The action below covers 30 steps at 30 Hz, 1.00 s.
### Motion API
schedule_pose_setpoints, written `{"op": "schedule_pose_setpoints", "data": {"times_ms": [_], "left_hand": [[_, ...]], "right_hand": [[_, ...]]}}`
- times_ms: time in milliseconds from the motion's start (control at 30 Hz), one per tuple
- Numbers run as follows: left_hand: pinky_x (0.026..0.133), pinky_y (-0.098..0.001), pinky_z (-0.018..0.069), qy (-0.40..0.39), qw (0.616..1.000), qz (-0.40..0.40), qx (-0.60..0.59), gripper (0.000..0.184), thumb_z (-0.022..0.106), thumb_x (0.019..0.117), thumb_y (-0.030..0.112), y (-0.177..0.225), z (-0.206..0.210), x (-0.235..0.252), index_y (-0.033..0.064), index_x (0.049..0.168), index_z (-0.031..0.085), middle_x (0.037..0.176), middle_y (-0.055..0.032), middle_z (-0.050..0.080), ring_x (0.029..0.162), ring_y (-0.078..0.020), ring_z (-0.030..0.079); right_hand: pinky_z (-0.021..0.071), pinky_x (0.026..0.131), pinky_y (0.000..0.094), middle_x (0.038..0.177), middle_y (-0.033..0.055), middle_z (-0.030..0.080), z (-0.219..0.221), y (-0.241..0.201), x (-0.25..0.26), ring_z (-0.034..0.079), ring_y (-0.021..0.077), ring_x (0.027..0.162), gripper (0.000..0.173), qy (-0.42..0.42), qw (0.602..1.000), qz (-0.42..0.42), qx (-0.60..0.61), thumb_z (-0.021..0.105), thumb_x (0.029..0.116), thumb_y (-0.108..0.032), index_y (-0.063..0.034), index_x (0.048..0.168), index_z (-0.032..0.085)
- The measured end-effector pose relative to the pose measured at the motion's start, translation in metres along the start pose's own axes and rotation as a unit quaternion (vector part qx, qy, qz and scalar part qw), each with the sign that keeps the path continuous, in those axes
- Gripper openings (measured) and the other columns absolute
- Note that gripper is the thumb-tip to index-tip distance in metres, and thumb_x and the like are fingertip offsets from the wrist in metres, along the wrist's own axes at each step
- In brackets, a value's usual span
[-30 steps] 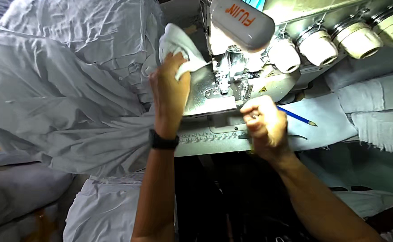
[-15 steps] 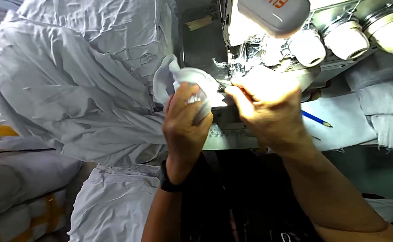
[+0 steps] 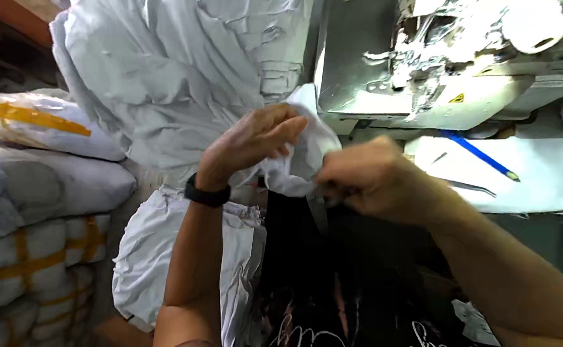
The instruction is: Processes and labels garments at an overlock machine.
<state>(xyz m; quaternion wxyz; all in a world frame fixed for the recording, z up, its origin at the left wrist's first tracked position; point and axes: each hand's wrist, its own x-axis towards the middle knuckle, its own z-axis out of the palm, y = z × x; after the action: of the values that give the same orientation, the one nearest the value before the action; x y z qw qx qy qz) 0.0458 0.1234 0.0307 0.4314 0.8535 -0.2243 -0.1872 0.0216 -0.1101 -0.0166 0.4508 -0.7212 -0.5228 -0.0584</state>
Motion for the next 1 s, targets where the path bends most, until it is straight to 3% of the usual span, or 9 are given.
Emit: {"op": "schedule_pose_setpoints", "data": {"times_ms": [100,167,200,367,600,733,800,867,1000], "left_hand": [[0.088,-0.0315,0.0559,-0.073,0.994,0.07,0.033,0.03,0.054,0.1027,0.01,-0.012,0.035,0.015,-0.0014,0.126,0.067,0.121,-0.0139,0.07,0.102,-0.0159,0.069],[0.08,-0.0217,0.0524,-0.163,0.981,0.102,-0.013,0.024,0.057,0.1005,0.006,-0.013,0.052,0.02,-0.0025,0.118,0.072,0.108,-0.0103,0.074,0.09,-0.0053,0.066],[0.077,-0.0214,0.0522,-0.147,0.984,0.095,-0.021,0.022,0.057,0.0996,0.004,-0.012,0.049,0.017,-0.0051,0.113,0.072,0.101,-0.0105,0.074,0.085,-0.0045,0.066],[0.068,-0.0207,0.0547,0.18,0.983,-0.024,0.028,0.012,0.063,0.0965,0.008,-0.032,0.018,-0.034,-0.0038,0.098,0.066,0.083,-0.0025,0.067,0.072,-0.0018,0.064],[0.077,-0.0405,0.0553,0.222,0.961,-0.161,0.034,0.029,0.075,0.0907,0.022,-0.066,0.091,-0.06,-0.0057,0.099,0.07,0.092,-0.0159,0.069,0.083,-0.0226,0.067],[0.087,-0.0413,0.0539,0.272,0.951,-0.028,0.143,0.017,0.062,0.0961,0.007,-0.038,0.089,-0.059,-0.0063,0.104,0.069,0.103,-0.0205,0.068,0.099,-0.0284,0.066],[0.076,-0.0331,0.052,0.243,0.935,0.051,0.253,0.015,0.054,0.1013,0.005,-0.001,0.079,-0.073,-0.0021,0.106,0.066,0.098,-0.0149,0.062,0.087,-0.0227,0.062],[0.069,-0.031,0.0508,0.207,0.929,0.103,0.29,0.014,0.055,0.1013,0.002,0.01,0.078,-0.082,-0.0034,0.106,0.068,0.092,-0.0135,0.061,0.078,-0.0208,0.061],[0.08,-0.0284,0.0562,0.231,0.922,0.171,0.259,0.005,0.065,0.0943,-0.001,0.004,0.08,-0.086,-0.0061,0.095,0.067,0.093,-0.0176,0.069,0.089,-0.0222,0.069]], "right_hand": [[0.0503,0.051,0.0329,0.073,0.004,0.067,0.055,-0.024,-0.029,0.064,0.0163,0.061,0.008,-0.041,0.999,0.021,-0.005,0.064,0.0873,-0.006,-0.0063,0.09,0.072],[0.0494,0.049,0.0343,0.07,0.0049,0.067,0.076,-0.03,-0.045,0.064,0.0181,0.057,0.007,-0.042,0.997,0.053,-0.023,0.064,0.0863,-0.006,-0.0061,0.089,0.071],[0.0487,0.047,0.0346,0.07,0.0053,0.066,0.079,-0.031,-0.051,0.063,0.0186,0.056,0.007,-0.04,0.996,0.066,-0.033,0.065,0.0859,-0.006,-0.0057,0.09,0.07],[0.0497,0.047,0.0352,0.075,0.0075,0.069,0.074,-0.03,-0.067,0.065,0.0199,0.057,0.01,-0.035,0.994,0.089,-0.052,0.064,0.0873,-0.005,-0.0029,0.095,0.071],[0.0462,0.044,0.0338,0.071,0.0075,0.066,0.082,-0.036,-0.056,0.063,0.0205,0.055,0.014,-0.04,0.995,0.056,-0.073,0.062,0.0867,0.0,-0.0026,0.095,0.074],[0.0423,0.042,0.0331,0.068,0.0068,0.062,0.084,-0.04,-0.054,0.058,0.0205,0.051,0.016,-0.028,0.995,0.04,-0.09,0.061,0.0871,0.0,-0.003,0.096,0.073],[0.0401,0.043,0.0326,0.068,0.0073,0.061,0.079,-0.038,-0.051,0.055,0.0204,0.05,0.02,0.01,0.994,0.037,-0.104,0.058,0.0898,-0.001,-0.0021,0.101,0.074],[0.0399,0.044,0.0324,0.07,0.0085,0.062,0.073,-0.036,-0.048,0.055,0.0203,0.05,0.02,0.055,0.989,0.038,-0.131,0.056,0.0936,-0.001,-0.0013,0.103,0.074],[0.0459,0.054,0.0288,0.085,0.0142,0.069,0.07,-0.027,-0.048,0.062,0.0196,0.066,0.016,0.143,0.98,0.038,-0.135,0.059,0.0962,-0.002,0.0026,0.101,0.073]]}}
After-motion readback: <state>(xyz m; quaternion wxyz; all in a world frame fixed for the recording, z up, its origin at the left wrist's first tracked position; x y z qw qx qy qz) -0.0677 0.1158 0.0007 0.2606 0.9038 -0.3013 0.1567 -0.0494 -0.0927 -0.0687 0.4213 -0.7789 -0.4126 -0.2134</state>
